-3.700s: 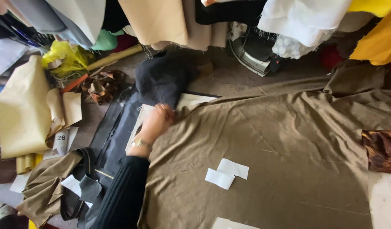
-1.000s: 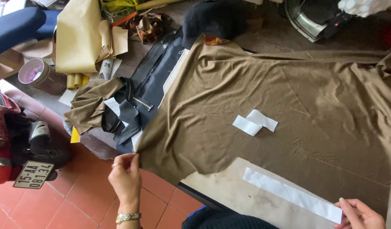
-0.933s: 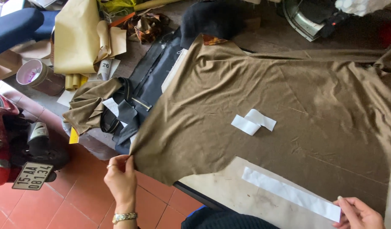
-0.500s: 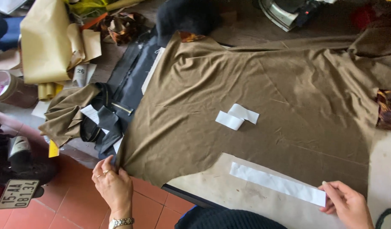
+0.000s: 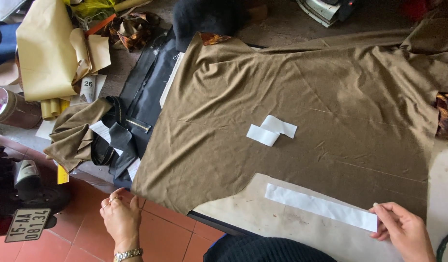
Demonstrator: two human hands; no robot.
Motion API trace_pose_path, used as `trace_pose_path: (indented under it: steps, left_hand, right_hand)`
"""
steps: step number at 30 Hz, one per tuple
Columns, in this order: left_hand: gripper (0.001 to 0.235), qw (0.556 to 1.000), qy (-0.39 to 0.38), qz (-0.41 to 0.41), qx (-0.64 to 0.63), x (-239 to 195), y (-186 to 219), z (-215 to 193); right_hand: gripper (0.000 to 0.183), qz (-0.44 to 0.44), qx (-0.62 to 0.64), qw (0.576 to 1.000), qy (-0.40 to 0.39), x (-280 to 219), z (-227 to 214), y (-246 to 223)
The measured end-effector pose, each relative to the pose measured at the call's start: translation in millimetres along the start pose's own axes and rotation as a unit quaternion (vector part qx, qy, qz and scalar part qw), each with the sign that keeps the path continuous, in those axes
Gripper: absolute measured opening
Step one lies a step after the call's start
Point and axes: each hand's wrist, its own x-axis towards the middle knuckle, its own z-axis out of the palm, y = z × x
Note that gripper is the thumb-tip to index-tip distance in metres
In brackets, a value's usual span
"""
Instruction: Smoothing out brown fabric on a cutting table, aligning white interfacing strips, and cutting the fabric with large tailor shears.
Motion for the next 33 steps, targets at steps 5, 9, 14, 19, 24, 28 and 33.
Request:
trace_pose_path:
  steps: [5, 9, 14, 19, 24, 28, 33]
  left_hand:
    - [0.044, 0.997, 0.037, 0.010, 0.073, -1.6, 12.6, -10.4]
    - [0.047, 0.983, 0.097, 0.157, -0.006, -15.7, 61.1, -30.3]
    - [0.016, 0.893, 0.009, 0.415, -0.171, -59.6, 149.9, -50.5]
    - [0.022, 0.865, -0.098, 0.470, -0.147, -103.1, 155.0, -32.7]
    - [0.016, 0.866, -0.105, 0.470, -0.134, -101.3, 145.0, -34.0]
    - [0.016, 0.869, -0.075, 0.453, -0.184, -96.1, 153.5, -40.6]
    - [0.025, 0.894, -0.045, 0.419, -0.152, -73.7, 174.1, -31.8]
  right_hand:
    - [0.031, -0.014, 0.000, 1.000, -0.007, 3.0, -1.1, 6.7]
    - [0.033, -0.011, -0.007, 1.000, 0.000, 1.8, -1.0, 3.7]
    - [0.034, 0.002, -0.026, 1.000, 0.005, 0.6, -0.4, -1.8]
    - [0.032, -0.004, -0.009, 1.000, 0.006, -0.8, -0.1, -1.0]
    - [0.034, -0.010, -0.022, 1.000, 0.001, 2.8, -1.5, 3.3]
    - [0.035, -0.010, -0.016, 1.000, -0.005, 8.6, -3.1, 13.7]
    - [0.034, -0.006, -0.016, 1.000, 0.002, 0.0, 0.0, -2.6]
